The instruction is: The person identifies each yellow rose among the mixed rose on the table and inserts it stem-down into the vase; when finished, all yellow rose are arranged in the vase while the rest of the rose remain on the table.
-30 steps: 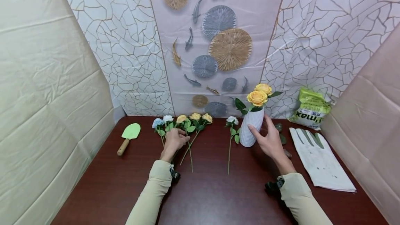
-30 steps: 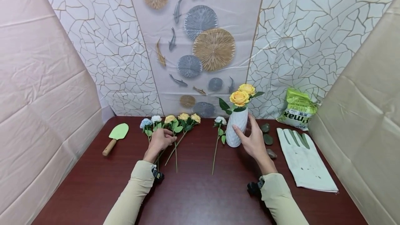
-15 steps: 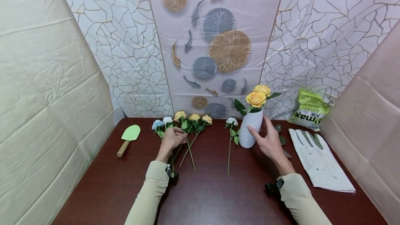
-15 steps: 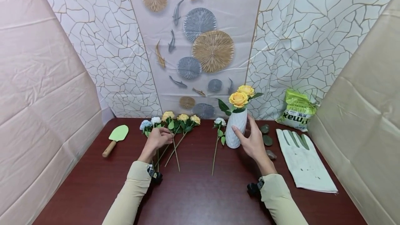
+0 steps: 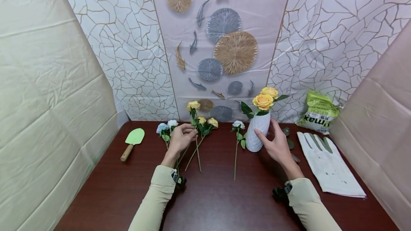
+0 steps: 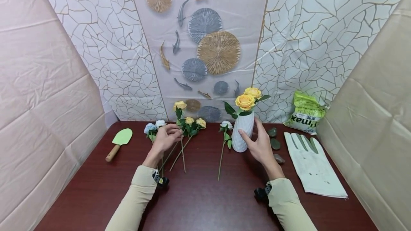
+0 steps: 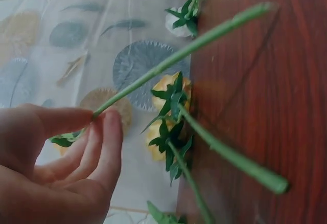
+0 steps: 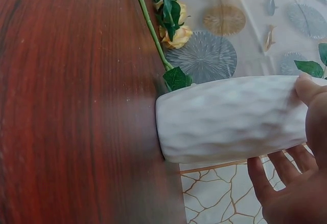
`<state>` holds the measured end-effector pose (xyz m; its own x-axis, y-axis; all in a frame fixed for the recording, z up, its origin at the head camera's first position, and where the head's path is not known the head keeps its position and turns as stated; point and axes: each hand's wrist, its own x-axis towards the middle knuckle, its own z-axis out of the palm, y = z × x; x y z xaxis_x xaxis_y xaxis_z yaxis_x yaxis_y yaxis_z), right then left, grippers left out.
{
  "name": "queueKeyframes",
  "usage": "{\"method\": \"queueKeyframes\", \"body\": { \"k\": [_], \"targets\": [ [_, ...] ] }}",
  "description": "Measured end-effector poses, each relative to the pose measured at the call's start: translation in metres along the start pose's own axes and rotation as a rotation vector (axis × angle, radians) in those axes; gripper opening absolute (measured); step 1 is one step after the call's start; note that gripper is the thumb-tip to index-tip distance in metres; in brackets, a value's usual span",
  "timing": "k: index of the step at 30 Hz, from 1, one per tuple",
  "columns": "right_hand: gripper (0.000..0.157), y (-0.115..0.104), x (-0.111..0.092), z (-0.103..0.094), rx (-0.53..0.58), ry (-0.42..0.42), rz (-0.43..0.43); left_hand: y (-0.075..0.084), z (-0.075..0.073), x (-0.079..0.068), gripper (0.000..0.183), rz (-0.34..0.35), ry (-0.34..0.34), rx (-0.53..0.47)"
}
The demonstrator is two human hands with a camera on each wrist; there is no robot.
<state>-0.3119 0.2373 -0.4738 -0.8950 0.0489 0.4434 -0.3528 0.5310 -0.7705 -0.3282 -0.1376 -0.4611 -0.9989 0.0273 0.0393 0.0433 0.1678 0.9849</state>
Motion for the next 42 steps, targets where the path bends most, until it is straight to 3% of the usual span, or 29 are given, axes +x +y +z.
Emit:
{"method": "queueKeyframes", "body": {
  "k": [9, 16, 21, 24, 29, 36, 42],
  "targets": [
    [0.077, 0.0, 0.001, 0.001, 0.017, 0.001, -0.006, 0.002, 0.019, 0.002, 0.031, 0.094, 0.039, -0.164],
    [0.076, 0.001, -0.001, 0.003, 0.027, 0.002, 0.003, 0.013, 0.035, 0.001, 0.035, 0.19, 0.054, -0.214],
    [0.072, -0.011, -0.005, 0.002, 0.051, 0.0, -0.002, 0.025, 0.046, 0.002, 0.032, 0.261, 0.071, -0.328],
    [0.071, -0.015, -0.006, 0.0, 0.051, 0.003, -0.007, 0.037, 0.054, 0.005, 0.033, 0.31, 0.075, -0.405],
    [0.074, 0.003, -0.001, 0.002, 0.024, 0.008, -0.005, 0.064, 0.069, 0.014, 0.034, 0.374, 0.119, -0.503],
    [0.072, -0.01, -0.003, 0.001, 0.036, 0.008, -0.005, 0.105, 0.092, 0.028, 0.027, 0.472, 0.178, -0.626],
    [0.073, -0.005, -0.001, 0.001, 0.024, 0.01, -0.006, 0.125, 0.107, 0.034, 0.024, 0.519, 0.237, -0.71]
  ]
}}
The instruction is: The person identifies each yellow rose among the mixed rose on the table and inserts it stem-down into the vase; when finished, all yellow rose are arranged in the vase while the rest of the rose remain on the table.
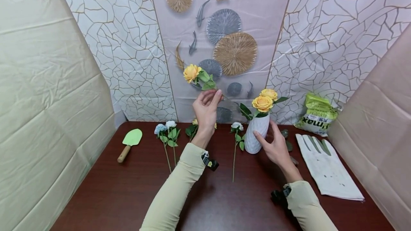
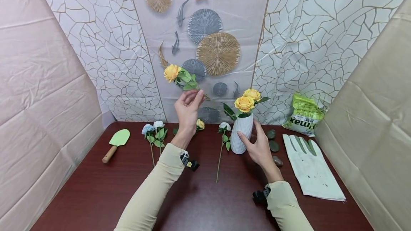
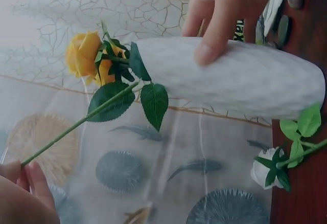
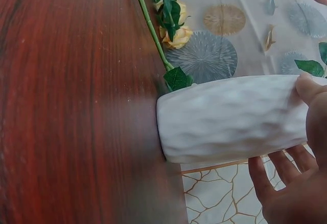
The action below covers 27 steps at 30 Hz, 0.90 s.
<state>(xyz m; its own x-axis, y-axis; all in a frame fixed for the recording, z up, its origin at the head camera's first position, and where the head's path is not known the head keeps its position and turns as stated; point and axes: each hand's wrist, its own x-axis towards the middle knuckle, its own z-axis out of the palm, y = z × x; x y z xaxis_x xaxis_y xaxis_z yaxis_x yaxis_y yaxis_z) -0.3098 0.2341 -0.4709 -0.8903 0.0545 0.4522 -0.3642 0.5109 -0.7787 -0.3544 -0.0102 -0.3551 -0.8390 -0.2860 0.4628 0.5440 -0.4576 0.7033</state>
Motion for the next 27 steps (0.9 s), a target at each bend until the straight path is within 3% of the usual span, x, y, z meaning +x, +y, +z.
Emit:
{"method": "queueKeyframes", "body": {
  "k": [7, 12, 20, 27],
  "targets": [
    [0.074, 0.007, 0.002, 0.001, -0.004, 0.007, -0.009, -0.004, 0.012, -0.003, 0.024, -0.007, 0.029, 0.007],
    [0.074, -0.002, 0.0, 0.0, 0.01, 0.008, -0.012, -0.008, 0.016, -0.008, 0.025, -0.023, 0.007, 0.039],
    [0.072, -0.031, -0.007, -0.005, 0.025, -0.006, -0.002, -0.015, 0.02, -0.02, 0.027, -0.028, -0.043, 0.192],
    [0.072, -0.024, -0.006, -0.003, 0.022, -0.006, -0.004, -0.034, 0.023, -0.03, 0.025, -0.04, -0.083, 0.214]
  ]
}}
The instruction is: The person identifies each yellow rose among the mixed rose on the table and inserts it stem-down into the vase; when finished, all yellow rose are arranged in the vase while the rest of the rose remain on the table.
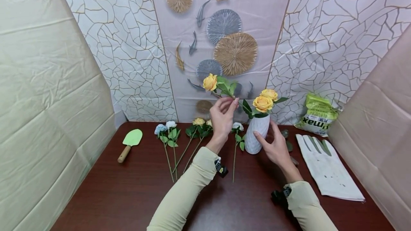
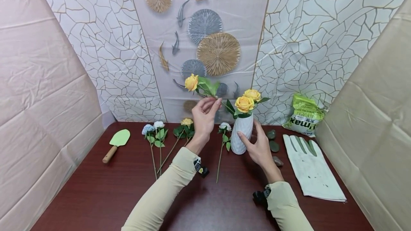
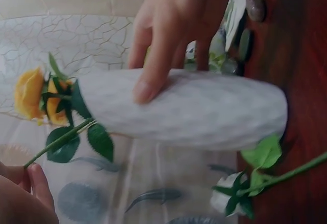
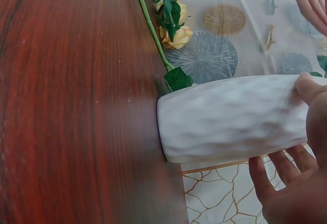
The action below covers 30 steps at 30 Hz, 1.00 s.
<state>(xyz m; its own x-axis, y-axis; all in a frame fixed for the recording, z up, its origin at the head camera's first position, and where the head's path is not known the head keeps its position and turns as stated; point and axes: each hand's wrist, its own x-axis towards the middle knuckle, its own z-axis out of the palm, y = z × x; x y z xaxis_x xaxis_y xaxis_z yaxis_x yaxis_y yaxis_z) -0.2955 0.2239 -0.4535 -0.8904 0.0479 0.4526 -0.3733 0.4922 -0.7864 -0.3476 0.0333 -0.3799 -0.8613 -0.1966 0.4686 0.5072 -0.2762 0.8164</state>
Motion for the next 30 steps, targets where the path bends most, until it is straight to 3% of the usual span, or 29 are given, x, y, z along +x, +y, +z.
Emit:
{"method": "queueKeyframes", "body": {
  "k": [6, 11, 16, 23, 27, 30],
  "targets": [
    [0.075, 0.026, 0.005, 0.003, -0.021, 0.009, -0.001, -0.018, 0.007, -0.008, 0.022, -0.055, -0.024, 0.008],
    [0.077, 0.031, 0.006, 0.002, -0.027, 0.006, -0.003, -0.026, 0.01, -0.01, 0.023, -0.05, -0.045, 0.015],
    [0.076, 0.02, 0.005, 0.002, -0.004, 0.0, -0.019, -0.028, 0.007, -0.012, 0.024, -0.04, -0.098, 0.034],
    [0.073, -0.007, 0.0, -0.001, 0.017, 0.002, -0.026, -0.038, 0.002, -0.011, 0.03, 0.025, -0.187, -0.065],
    [0.074, -0.005, 0.0, -0.002, 0.022, -0.003, -0.018, -0.041, 0.005, -0.01, 0.028, 0.043, -0.151, -0.089],
    [0.074, -0.005, -0.001, -0.003, 0.02, -0.006, -0.009, -0.04, 0.01, -0.011, 0.026, 0.035, -0.094, -0.036]
  ]
}}
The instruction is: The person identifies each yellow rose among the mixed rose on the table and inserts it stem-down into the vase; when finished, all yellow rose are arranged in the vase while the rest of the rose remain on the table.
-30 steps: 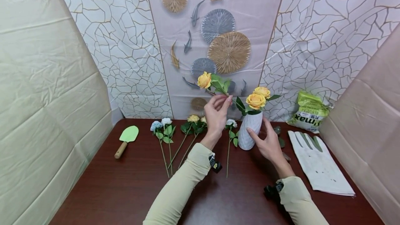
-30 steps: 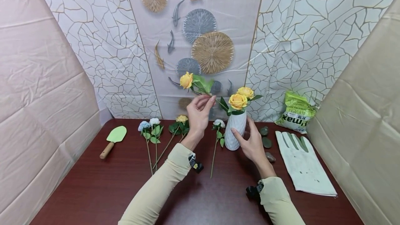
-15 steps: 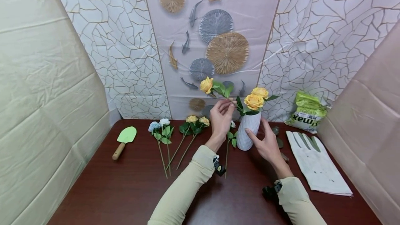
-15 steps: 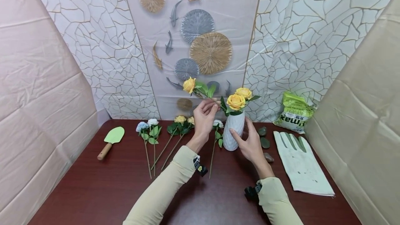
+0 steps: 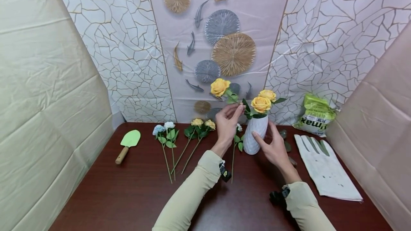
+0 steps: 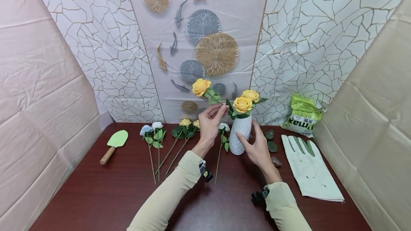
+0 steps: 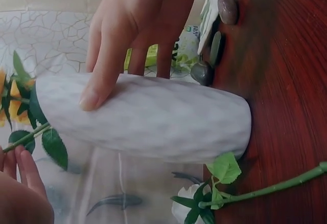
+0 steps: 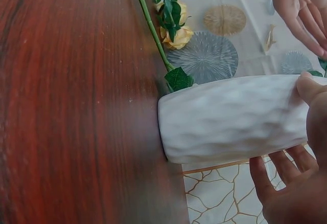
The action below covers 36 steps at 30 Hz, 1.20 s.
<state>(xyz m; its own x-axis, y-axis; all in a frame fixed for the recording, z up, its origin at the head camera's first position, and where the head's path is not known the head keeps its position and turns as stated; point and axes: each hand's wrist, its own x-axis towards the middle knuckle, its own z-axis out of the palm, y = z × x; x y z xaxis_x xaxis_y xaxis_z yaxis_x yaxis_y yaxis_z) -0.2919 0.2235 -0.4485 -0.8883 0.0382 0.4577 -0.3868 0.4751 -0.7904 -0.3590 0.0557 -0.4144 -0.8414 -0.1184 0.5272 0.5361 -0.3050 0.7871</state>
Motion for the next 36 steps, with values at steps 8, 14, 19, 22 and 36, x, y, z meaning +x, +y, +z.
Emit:
{"method": "queueKeyframes", "body": {
  "k": [8, 14, 19, 22, 36],
  "targets": [
    [0.074, -0.002, -0.001, -0.001, -0.018, -0.005, -0.006, 0.0, 0.01, -0.001, 0.021, -0.048, 0.041, 0.224],
    [0.075, -0.002, -0.001, -0.001, -0.006, 0.0, -0.01, -0.003, 0.014, -0.006, 0.025, -0.114, -0.002, 0.396],
    [0.076, -0.001, -0.001, 0.0, 0.009, 0.002, -0.01, -0.006, 0.013, -0.005, 0.018, -0.144, -0.071, 0.43],
    [0.076, 0.0, 0.0, 0.0, 0.009, 0.004, -0.008, -0.006, 0.012, -0.002, 0.015, -0.154, -0.125, 0.477],
    [0.078, 0.028, 0.005, 0.004, -0.007, 0.003, -0.008, 0.005, -0.001, -0.004, 0.018, -0.066, -0.217, 0.669]
  ]
}}
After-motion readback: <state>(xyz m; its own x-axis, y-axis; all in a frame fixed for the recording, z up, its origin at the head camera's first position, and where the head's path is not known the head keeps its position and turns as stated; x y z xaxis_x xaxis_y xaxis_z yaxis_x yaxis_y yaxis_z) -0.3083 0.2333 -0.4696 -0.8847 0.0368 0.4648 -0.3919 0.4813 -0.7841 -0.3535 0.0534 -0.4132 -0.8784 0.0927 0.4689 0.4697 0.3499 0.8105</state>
